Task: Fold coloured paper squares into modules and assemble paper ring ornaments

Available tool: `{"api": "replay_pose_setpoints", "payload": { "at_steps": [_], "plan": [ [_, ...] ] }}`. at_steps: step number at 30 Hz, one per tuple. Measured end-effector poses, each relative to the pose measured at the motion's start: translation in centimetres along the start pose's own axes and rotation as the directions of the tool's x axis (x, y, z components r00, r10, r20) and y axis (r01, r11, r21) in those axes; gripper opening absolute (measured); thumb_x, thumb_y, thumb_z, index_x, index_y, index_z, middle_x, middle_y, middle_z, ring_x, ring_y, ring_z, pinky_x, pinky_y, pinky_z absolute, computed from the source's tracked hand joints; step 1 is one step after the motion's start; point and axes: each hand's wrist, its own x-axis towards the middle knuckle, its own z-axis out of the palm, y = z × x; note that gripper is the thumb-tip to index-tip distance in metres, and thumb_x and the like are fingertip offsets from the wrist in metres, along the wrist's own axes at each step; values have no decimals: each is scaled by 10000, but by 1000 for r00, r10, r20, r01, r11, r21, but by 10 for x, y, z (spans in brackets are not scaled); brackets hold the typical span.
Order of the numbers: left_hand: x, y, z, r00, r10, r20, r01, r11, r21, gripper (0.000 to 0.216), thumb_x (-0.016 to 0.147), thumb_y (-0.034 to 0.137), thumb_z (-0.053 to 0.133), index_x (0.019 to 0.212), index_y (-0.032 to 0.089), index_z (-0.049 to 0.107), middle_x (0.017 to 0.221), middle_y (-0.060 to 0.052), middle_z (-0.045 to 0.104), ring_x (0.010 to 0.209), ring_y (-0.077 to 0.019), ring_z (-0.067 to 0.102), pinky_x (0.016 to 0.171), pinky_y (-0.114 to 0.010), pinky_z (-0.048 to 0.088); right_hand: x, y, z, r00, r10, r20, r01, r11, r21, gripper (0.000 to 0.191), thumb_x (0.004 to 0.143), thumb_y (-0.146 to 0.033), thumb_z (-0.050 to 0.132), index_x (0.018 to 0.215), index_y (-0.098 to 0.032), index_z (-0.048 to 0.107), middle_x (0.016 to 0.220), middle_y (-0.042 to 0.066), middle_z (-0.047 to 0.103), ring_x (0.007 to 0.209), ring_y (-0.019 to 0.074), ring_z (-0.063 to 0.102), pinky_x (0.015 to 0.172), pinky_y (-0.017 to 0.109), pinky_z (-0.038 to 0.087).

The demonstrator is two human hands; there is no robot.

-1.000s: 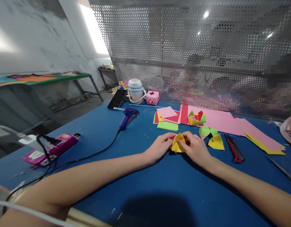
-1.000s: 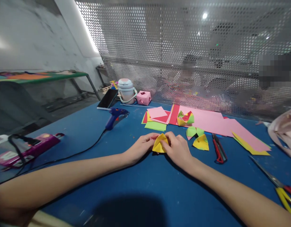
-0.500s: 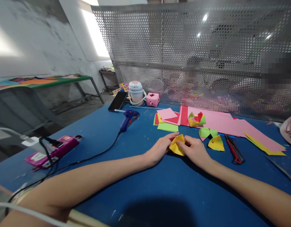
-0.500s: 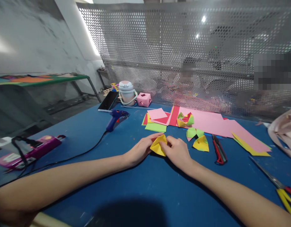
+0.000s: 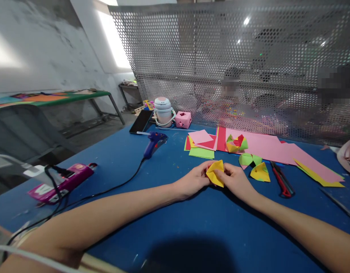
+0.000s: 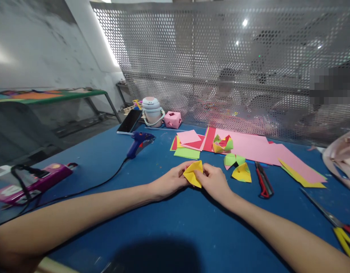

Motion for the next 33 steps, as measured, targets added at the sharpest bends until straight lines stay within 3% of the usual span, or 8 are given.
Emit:
{"api": "replay_pose_setpoints", "payload": {
  "at_steps": [7,13,15,19,23,26,28,33],
  "plan": [
    [1,-2,-1,997,-31,-65,35,998,55,539,615,9,557,1129,165,524,1117,-60,601,1053,-185,535,944,-326,381,-1,2,4,999,-49,-18,46,988,-147,283,836,-374,491,630,-191,556,554,-27,528,520,123,450,512,239,315],
    [-4,1,-4,998,-60,13,59,997,49,654,567,26,513,1194,207,475,1194,-41,555,1140,-199,481,950,-321,375,-2,1,7,989,-113,-98,81,954,-288,323,842,-379,471,573,-205,516,517,-12,517,511,136,417,539,262,282],
    [-5,3,-2,999,-35,-4,35,995,95,587,622,88,566,1193,191,476,1190,-55,557,1117,-201,497,937,-321,388,-2,0,7,985,-135,-112,95,947,-308,332,845,-375,467,564,-206,511,509,-8,516,518,142,435,542,262,285],
    [-3,5,0,988,65,-142,-21,956,292,314,756,227,551,1056,137,577,1065,-70,625,997,-186,560,916,-316,403,-3,-2,7,978,-175,-117,130,940,-316,304,838,-370,488,583,-206,514,523,-8,530,545,145,466,562,259,307],
    [-3,5,-2,973,125,-195,-65,955,289,241,784,221,507,983,128,609,1023,-73,654,945,-181,590,876,-312,437,-5,-3,6,981,-139,-139,103,966,-237,276,813,-395,526,617,-210,467,562,-23,526,555,136,469,564,251,345],
    [-4,6,-3,972,133,-195,-79,962,262,253,780,225,526,1004,144,610,1087,-72,644,988,-182,587,885,-307,440,-4,-4,6,990,-53,-131,52,999,-12,187,804,-384,542,750,-216,478,608,-38,524,552,126,489,521,233,376],
    [-4,6,-3,971,132,-201,-75,961,268,263,773,223,538,1014,146,610,1103,-74,640,989,-181,587,879,-304,444,-3,-4,6,994,-62,-95,72,992,102,151,828,-359,518,812,-211,499,641,-30,539,563,124,506,510,229,394],
    [-2,5,-1,967,99,-234,-9,934,358,257,756,188,522,978,132,638,971,-58,677,871,-172,609,795,-281,469,-3,-1,9,975,-174,-138,184,981,64,121,850,-291,504,769,-207,537,681,-3,565,619,138,524,579,252,418]
  ]
}}
